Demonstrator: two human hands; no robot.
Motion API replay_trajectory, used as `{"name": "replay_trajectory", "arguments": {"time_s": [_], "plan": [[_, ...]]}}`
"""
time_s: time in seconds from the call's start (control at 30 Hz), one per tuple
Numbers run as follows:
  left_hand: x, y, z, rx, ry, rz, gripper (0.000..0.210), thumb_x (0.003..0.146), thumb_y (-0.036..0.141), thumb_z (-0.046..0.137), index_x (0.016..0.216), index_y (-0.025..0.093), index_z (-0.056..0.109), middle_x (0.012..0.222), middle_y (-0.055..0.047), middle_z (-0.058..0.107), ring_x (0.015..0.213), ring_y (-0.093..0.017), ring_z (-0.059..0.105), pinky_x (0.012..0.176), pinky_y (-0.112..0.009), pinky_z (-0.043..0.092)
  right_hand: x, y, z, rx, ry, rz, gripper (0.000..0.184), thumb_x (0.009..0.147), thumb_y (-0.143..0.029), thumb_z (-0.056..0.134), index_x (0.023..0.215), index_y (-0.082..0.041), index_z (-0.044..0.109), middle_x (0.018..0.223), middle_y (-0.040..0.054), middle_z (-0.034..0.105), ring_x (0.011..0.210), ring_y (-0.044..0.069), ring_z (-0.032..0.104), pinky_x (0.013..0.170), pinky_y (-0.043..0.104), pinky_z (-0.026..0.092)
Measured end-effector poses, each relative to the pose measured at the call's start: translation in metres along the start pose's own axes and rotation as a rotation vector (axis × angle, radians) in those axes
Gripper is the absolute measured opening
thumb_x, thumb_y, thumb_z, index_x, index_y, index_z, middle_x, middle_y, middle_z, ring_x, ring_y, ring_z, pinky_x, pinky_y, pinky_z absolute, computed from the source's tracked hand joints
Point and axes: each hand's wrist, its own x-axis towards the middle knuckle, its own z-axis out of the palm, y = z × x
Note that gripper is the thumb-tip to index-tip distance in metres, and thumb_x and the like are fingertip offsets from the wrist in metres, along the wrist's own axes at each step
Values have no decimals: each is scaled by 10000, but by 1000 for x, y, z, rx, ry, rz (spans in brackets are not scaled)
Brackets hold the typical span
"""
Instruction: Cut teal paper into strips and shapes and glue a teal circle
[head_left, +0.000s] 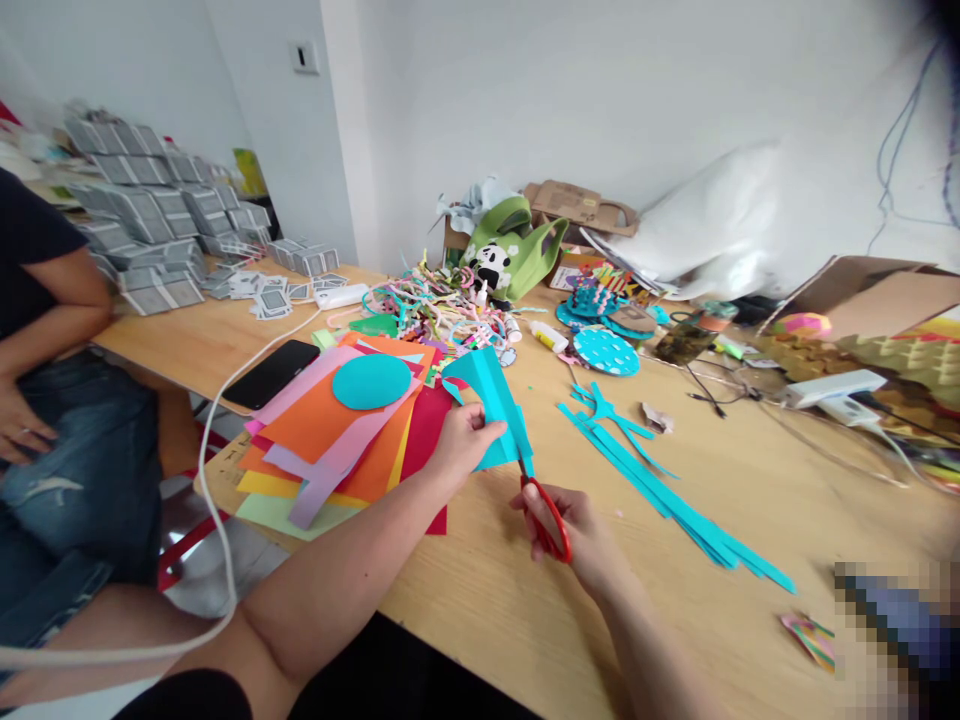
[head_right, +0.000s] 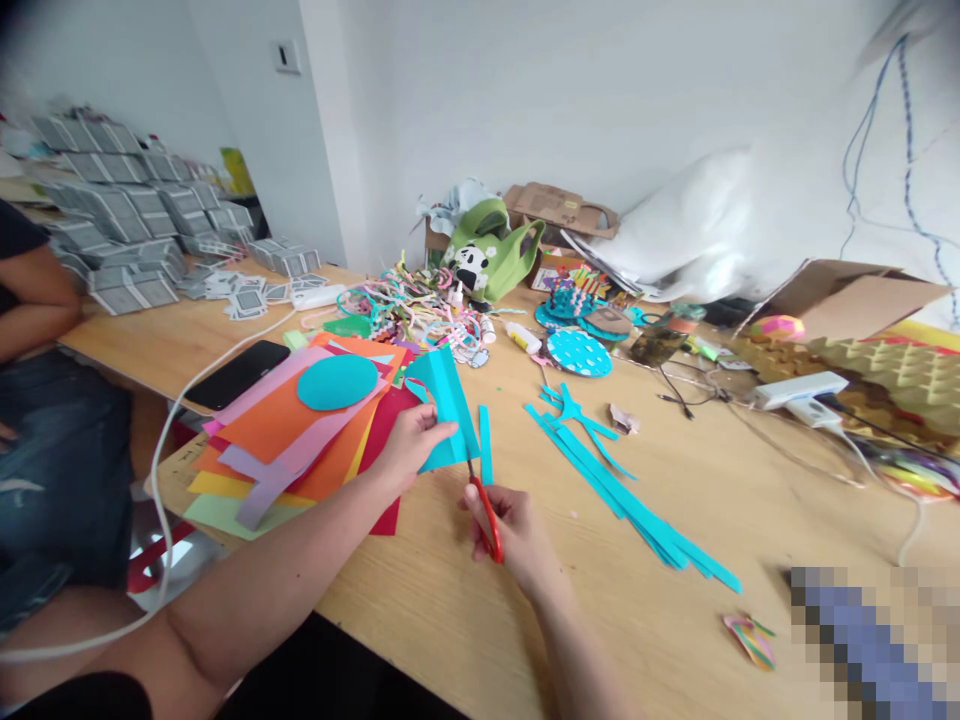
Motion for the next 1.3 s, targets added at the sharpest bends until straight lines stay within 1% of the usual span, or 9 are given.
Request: {"name": "replay_trajectory", "arguments": {"time_s": [0.13, 0.37, 0.6, 0.73, 1.07, 1.3], "plan": [[0, 0, 0, -14, -1, 1, 185, 628, 299, 666, 639, 164, 539, 588, 41, 498, 541, -93, 406, 535, -228, 299, -1, -2, 1, 1, 6, 10, 591, 756, -693, 541, 797, -111, 635, 495, -11, 553, 395, 115, 533, 437, 233, 342], [-1, 4, 2, -8, 28, 6, 255, 605, 300, 675, 566, 175, 456, 529, 66, 410, 516, -76, 348, 504, -219, 254, -1, -1, 0, 6, -1, -1, 580, 777, -679, 530, 826, -111, 638, 505, -5, 563, 411, 115, 534, 450, 235, 337], [0, 5, 1, -10, 71, 19, 271, 591, 300, 680, 550, 181, 440, 513, 68, 408, 504, -74, 338, 488, -217, 248, -2, -2, 0, 19, -4, 3, 585, 785, -691, 504, 817, -122, 633, 518, -4, 558, 424, 126, 543, 447, 243, 343], [0, 6, 2, -7, 64, 12, 282, 586, 296, 683, 537, 181, 431, 505, 68, 409, 494, -72, 340, 481, -215, 243, -2, -2, 0, 4, -5, 3, 580, 779, -691, 510, 813, -127, 639, 511, -6, 555, 421, 129, 542, 450, 246, 355], [-2, 4, 2, -33, 35, 3, 243, 598, 282, 681, 563, 176, 466, 517, 63, 446, 488, -71, 370, 481, -211, 266, -1, -1, 1, 2, 2, 13, 581, 736, -698, 559, 788, -125, 647, 494, -11, 553, 398, 120, 529, 433, 236, 344], [-1, 4, 2, -42, 40, -8, 236, 588, 285, 684, 554, 173, 478, 503, 61, 453, 477, -68, 370, 475, -207, 270, -1, 0, 0, -17, -2, 3, 585, 761, -696, 529, 801, -125, 652, 490, 0, 566, 410, 126, 530, 445, 243, 354]]}}
